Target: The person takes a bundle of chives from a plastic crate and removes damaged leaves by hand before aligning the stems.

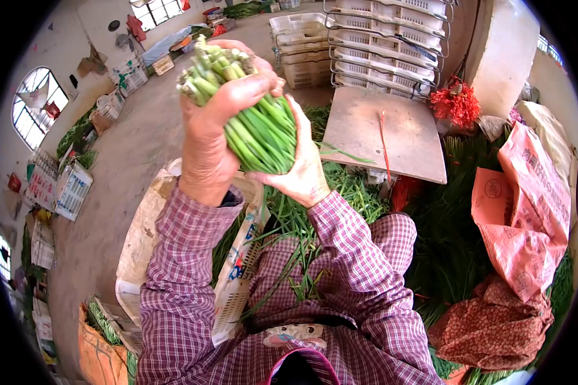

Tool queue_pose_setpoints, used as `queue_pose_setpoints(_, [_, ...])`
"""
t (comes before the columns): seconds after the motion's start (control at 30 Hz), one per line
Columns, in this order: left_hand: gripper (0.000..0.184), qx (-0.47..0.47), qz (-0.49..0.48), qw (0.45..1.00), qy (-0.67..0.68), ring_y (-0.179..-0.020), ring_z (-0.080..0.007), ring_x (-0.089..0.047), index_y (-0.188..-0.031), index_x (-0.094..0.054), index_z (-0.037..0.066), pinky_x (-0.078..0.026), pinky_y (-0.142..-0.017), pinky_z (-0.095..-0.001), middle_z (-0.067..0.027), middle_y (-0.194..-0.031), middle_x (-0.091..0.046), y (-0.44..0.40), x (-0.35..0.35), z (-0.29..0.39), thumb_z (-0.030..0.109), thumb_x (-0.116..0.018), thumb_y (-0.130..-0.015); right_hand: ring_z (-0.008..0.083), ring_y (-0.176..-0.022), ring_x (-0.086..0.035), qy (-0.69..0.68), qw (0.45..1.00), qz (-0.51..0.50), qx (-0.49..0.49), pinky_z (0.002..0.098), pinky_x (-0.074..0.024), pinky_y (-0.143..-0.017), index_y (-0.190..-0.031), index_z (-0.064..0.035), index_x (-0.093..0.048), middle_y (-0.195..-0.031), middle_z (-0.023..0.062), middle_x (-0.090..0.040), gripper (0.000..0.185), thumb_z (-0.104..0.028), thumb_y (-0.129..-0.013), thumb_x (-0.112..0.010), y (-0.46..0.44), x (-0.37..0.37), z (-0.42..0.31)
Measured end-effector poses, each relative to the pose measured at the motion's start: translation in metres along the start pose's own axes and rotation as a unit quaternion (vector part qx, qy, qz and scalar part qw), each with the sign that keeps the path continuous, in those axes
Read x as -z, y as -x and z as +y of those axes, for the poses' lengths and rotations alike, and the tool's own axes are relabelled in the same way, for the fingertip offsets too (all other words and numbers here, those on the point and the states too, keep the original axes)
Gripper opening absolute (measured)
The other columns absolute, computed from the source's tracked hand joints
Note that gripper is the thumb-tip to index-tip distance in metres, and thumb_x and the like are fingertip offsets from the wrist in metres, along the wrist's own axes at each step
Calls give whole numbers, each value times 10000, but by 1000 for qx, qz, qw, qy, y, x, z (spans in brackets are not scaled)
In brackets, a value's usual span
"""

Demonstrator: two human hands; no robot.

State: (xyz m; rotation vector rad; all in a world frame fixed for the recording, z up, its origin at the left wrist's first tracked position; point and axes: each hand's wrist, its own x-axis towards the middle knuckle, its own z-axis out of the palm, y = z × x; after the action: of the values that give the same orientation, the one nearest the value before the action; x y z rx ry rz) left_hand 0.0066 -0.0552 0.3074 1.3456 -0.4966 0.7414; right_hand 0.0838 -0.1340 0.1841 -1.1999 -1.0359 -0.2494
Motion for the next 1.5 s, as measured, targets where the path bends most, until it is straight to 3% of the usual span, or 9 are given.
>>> queue_pose_setpoints(0.2, [243, -34, 10, 995, 92, -896, -219, -597, -1066, -493, 68, -444, -980, -439, -65, -875, -597, -20, 3, -16, 121, -583, -847, 289, -923, -683, 154, 985, 42, 62, 358, -543, -800, -1368, -154, -440, -1072, 139, -674, 804, -140, -646, -794, -24, 33, -11])
queue_pose_setpoints(0.5, [245, -43, 52, 973, 220, -975, -233, -644, -1119, -583, 26, -486, -995, -423, -106, -994, -677, -75, 73, -57, 103, -600, -887, 225, -659, -656, 598, 787, -59, 136, 359, -522, -549, -1382, -293, -437, -780, 53, -604, 665, -287, -780, -721, -70, 188, -24])
queue_pose_setpoints(0.6, [384, -58, 32, 988, -140, -1040, -191, -621, -1173, -574, 46, -462, -998, -380, -83, -1079, -662, -66, 24, -81, 276, -655, -876, 252, -664, -650, 669, 728, -94, 119, 387, -514, -568, -1387, -311, -442, -781, 59, -583, 638, -174, -804, -660, -67, 231, -19])
queue_pose_setpoints(0.73, [831, -167, -146, 851, -477, -1271, -312, -443, -1307, -513, 82, -346, -1064, -546, -173, -1333, -498, -68, -39, -163, 683, -637, -746, 251, -676, -652, 684, 710, -140, 93, 385, -517, -570, -1377, -317, -452, -780, 51, -583, 608, -176, -814, -632, -59, 248, -2])
queue_pose_setpoints(0.77, [785, -174, -158, 824, -515, -1164, -301, -547, -1258, -543, 63, -426, -996, -482, -172, -1221, -593, -68, -48, -176, 652, -659, -752, 245, -682, -648, 676, 719, -144, 77, 381, -518, -575, -1365, -313, -467, -773, 48, -579, 599, -169, -808, -633, -58, 248, -4])
queue_pose_setpoints(0.83, [602, 123, -245, 876, -397, -954, -209, -638, -1154, -604, 31, -495, -863, -360, -113, -1001, -685, -70, -43, -193, 493, -727, -789, 240, -690, -645, 702, 686, -164, 101, 375, -517, -575, -1354, -307, -482, -762, 45, -572, 587, -160, -806, -631, -57, 261, 0])
queue_pose_setpoints(1.07, [277, 294, -251, 903, -186, -772, -57, -595, -1045, -662, -6, -502, -655, -230, -18, -918, -677, -70, -3, -257, 207, -698, -872, 242, -675, -639, 670, 712, -206, 44, 377, -508, -566, -1344, -308, -504, -748, 50, -564, 579, -146, -802, -629, -51, 297, 25])
queue_pose_setpoints(1.27, [356, 339, -36, 911, -232, -468, -77, -537, -879, -665, -11, -439, -442, -223, -23, -604, -606, -52, 83, -298, 339, -621, -923, 268, -677, -652, 698, 695, -172, -14, 398, -505, -580, -1338, -321, -508, -775, 57, -588, 599, -142, -784, -650, -46, 351, 48])
queue_pose_setpoints(1.5, [300, 132, -117, 908, -381, -1042, -192, -591, -1063, -665, 66, -453, -947, -328, -60, -1096, -642, -72, 3, -284, 319, -595, -918, 260, -668, -642, 714, 679, -169, 10, 399, -506, -590, -1338, -333, -508, -754, 55, -563, 621, -101, -775, -628, -52, 357, 96])
